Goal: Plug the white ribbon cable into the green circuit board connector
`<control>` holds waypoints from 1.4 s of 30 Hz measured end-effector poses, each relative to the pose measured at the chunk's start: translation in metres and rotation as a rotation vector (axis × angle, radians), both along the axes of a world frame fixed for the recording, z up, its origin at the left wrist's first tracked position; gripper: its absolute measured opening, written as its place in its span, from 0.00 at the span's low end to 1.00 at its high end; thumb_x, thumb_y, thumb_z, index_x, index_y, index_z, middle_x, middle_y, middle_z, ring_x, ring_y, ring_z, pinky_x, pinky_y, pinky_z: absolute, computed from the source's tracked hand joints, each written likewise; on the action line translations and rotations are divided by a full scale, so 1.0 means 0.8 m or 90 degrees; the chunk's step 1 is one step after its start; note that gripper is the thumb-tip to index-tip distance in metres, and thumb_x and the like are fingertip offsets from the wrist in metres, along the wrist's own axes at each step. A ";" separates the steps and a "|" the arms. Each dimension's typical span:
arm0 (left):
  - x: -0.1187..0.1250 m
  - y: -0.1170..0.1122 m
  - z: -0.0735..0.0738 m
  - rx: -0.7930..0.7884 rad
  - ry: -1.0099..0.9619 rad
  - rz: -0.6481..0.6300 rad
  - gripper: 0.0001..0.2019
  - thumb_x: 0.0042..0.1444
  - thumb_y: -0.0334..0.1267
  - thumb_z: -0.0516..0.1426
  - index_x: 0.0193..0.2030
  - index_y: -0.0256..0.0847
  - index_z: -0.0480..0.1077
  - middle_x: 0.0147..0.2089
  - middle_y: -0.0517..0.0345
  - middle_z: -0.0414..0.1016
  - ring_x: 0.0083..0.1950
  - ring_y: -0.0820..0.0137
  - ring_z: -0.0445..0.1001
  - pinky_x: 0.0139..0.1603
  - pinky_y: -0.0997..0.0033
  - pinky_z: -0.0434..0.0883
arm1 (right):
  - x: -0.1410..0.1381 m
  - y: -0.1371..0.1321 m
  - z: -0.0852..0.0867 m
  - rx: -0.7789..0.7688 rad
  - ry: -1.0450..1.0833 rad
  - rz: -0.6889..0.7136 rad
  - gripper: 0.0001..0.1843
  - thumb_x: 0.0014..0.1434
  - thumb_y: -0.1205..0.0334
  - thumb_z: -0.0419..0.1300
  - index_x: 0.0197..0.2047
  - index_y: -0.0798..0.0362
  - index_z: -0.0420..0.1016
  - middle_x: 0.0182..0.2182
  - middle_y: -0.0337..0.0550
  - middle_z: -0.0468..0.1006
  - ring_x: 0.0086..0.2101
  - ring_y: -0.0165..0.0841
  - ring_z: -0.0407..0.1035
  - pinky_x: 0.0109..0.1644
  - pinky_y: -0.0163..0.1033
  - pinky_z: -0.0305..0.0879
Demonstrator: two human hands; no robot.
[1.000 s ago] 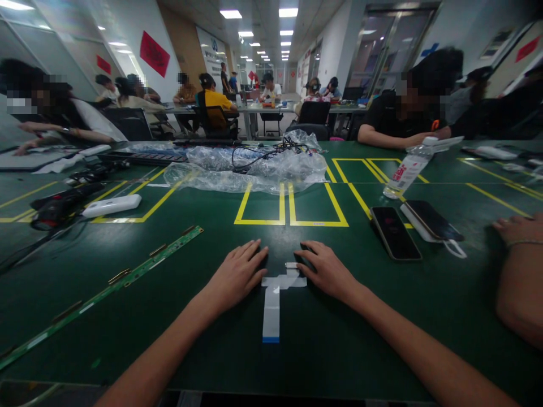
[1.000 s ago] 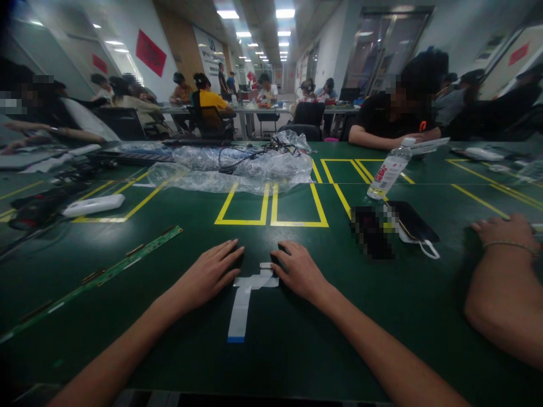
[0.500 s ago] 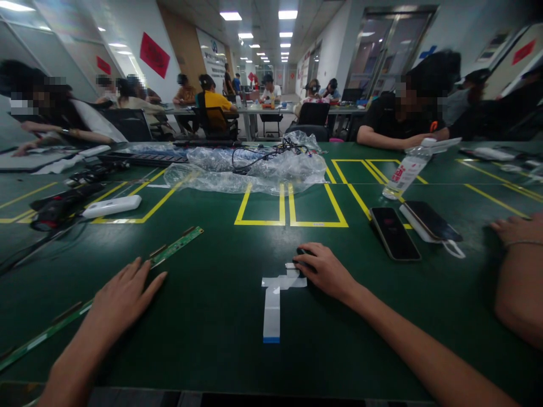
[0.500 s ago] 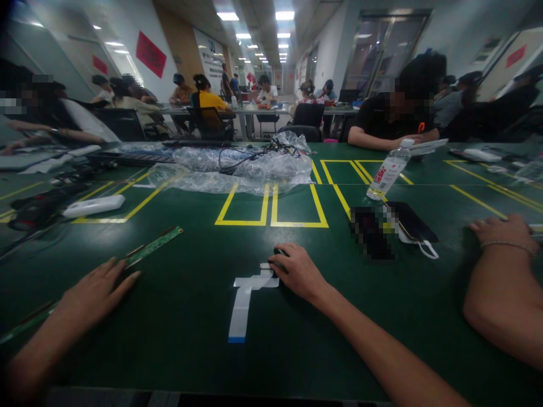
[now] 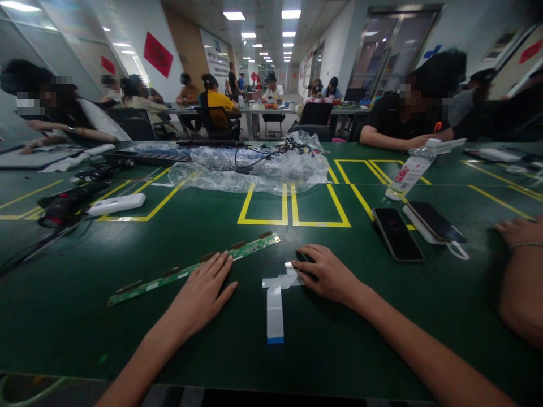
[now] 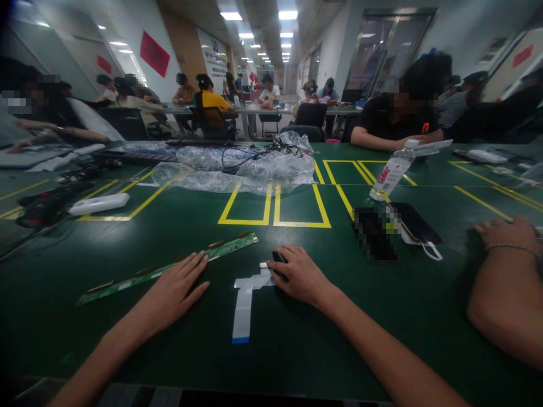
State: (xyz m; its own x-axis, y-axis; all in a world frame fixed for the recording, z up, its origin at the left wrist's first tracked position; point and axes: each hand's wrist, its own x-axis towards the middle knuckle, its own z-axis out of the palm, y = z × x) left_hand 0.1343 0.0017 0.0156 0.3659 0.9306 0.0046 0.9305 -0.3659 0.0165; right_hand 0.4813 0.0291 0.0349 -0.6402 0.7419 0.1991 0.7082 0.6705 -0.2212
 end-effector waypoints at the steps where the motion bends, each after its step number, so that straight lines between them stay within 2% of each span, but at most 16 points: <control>1: 0.022 0.009 0.007 -0.013 -0.001 -0.026 0.33 0.67 0.55 0.43 0.72 0.38 0.53 0.74 0.47 0.51 0.74 0.55 0.51 0.71 0.47 0.56 | 0.000 -0.001 0.001 0.003 -0.008 0.000 0.20 0.65 0.59 0.58 0.59 0.46 0.74 0.61 0.52 0.69 0.61 0.48 0.60 0.61 0.59 0.61; 4: 0.079 0.034 0.020 -0.032 -0.007 -0.121 0.30 0.68 0.52 0.45 0.72 0.39 0.54 0.74 0.45 0.53 0.74 0.53 0.53 0.70 0.45 0.58 | 0.000 -0.002 0.000 0.015 -0.028 -0.005 0.21 0.65 0.55 0.58 0.61 0.45 0.72 0.63 0.52 0.67 0.63 0.49 0.58 0.63 0.59 0.58; 7: 0.125 0.050 0.026 -0.014 -0.022 -0.218 0.26 0.68 0.45 0.47 0.70 0.38 0.58 0.72 0.44 0.58 0.71 0.53 0.58 0.67 0.47 0.62 | -0.002 -0.003 -0.001 0.027 -0.034 -0.009 0.24 0.65 0.52 0.58 0.63 0.45 0.70 0.67 0.53 0.60 0.65 0.51 0.53 0.65 0.62 0.54; 11: 0.155 0.065 0.021 0.025 -0.073 -0.287 0.18 0.67 0.33 0.49 0.60 0.36 0.69 0.63 0.45 0.71 0.62 0.55 0.68 0.59 0.53 0.70 | -0.002 -0.003 -0.004 0.026 -0.017 0.004 0.25 0.65 0.51 0.58 0.64 0.44 0.68 0.69 0.53 0.56 0.67 0.51 0.49 0.67 0.63 0.50; 15: 0.150 0.075 0.011 0.042 -0.192 -0.285 0.13 0.67 0.35 0.51 0.52 0.41 0.75 0.58 0.50 0.75 0.57 0.59 0.71 0.56 0.55 0.71 | 0.000 0.000 -0.010 0.016 0.012 0.014 0.25 0.64 0.53 0.59 0.64 0.45 0.68 0.67 0.52 0.60 0.66 0.51 0.53 0.66 0.63 0.52; 19: 0.139 0.079 0.008 0.025 -0.258 -0.294 0.13 0.66 0.36 0.53 0.52 0.44 0.76 0.57 0.53 0.76 0.57 0.61 0.71 0.57 0.57 0.70 | 0.000 0.007 -0.016 -0.002 0.057 0.001 0.23 0.66 0.58 0.57 0.64 0.47 0.68 0.63 0.52 0.67 0.62 0.48 0.60 0.64 0.61 0.58; 22: 0.137 0.081 0.009 0.005 -0.276 -0.314 0.14 0.65 0.36 0.54 0.54 0.46 0.75 0.57 0.53 0.76 0.57 0.62 0.72 0.57 0.58 0.70 | 0.003 0.013 -0.019 -0.009 0.101 -0.017 0.20 0.68 0.60 0.53 0.61 0.50 0.70 0.61 0.52 0.70 0.61 0.44 0.63 0.64 0.58 0.59; 26: 0.136 0.081 0.008 -0.001 -0.291 -0.306 0.12 0.64 0.36 0.55 0.51 0.44 0.76 0.57 0.53 0.76 0.57 0.62 0.72 0.57 0.58 0.69 | 0.007 0.017 -0.023 0.003 0.086 -0.040 0.19 0.66 0.64 0.54 0.59 0.53 0.73 0.60 0.54 0.71 0.60 0.45 0.63 0.65 0.58 0.59; 36: 0.141 0.079 0.003 0.005 -0.350 -0.244 0.07 0.63 0.34 0.57 0.45 0.43 0.75 0.53 0.54 0.78 0.54 0.61 0.71 0.51 0.57 0.69 | 0.008 0.012 -0.016 -0.023 0.075 -0.013 0.24 0.62 0.66 0.56 0.61 0.50 0.72 0.61 0.53 0.70 0.61 0.47 0.63 0.64 0.60 0.59; 42: 0.144 0.077 0.004 0.009 -0.332 -0.222 0.05 0.63 0.34 0.57 0.43 0.43 0.73 0.53 0.55 0.77 0.53 0.62 0.70 0.50 0.59 0.68 | 0.011 0.009 -0.007 -0.024 0.088 0.025 0.21 0.60 0.68 0.57 0.55 0.46 0.78 0.60 0.50 0.72 0.59 0.47 0.65 0.63 0.61 0.61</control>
State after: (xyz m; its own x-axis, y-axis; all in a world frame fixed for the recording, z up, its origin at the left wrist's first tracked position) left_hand 0.2493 0.0631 0.0192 0.5941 0.7557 0.2756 0.6269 -0.6497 0.4300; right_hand 0.4898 0.0362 0.0296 -0.6369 0.7258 0.2601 0.6431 0.6862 -0.3400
